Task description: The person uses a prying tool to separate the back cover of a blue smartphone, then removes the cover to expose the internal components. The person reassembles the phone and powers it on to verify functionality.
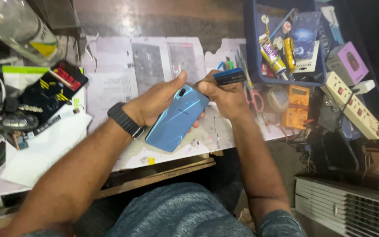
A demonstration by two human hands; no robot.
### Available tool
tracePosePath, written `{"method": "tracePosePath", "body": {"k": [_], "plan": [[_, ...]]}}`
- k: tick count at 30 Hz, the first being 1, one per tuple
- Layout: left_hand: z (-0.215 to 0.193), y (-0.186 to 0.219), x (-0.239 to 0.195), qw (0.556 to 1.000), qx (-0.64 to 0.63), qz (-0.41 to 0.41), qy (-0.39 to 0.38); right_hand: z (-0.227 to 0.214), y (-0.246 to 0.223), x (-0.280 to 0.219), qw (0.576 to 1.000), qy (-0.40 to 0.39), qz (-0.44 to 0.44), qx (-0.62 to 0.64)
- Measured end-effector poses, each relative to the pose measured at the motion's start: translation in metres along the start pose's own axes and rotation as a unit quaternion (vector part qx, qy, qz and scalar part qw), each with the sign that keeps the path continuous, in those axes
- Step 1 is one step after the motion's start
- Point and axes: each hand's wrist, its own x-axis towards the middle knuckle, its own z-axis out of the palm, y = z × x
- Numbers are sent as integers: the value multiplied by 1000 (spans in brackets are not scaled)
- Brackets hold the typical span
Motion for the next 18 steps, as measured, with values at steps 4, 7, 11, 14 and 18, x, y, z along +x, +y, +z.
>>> {"method": "tracePosePath", "body": {"k": [4, 7, 11, 14, 18], "plan": [[-1, 4, -2, 995, -88, -34, -20, 2, 1, 8, 999, 13, -17, -38], [-3, 0, -1, 993, -104, -18, -49, 0, 7, 8, 1000, 16, -14, -13], [-8, 0, 1, 992, -115, -15, -56, -3, 12, 12, 1000, 17, -24, 11], [-7, -2, -1, 991, -117, -17, -57, -6, 12, 9, 999, 26, -27, 27], [-3, 3, -2, 995, -90, -18, -36, -7, 9, 11, 998, -5, -54, 39]]}}
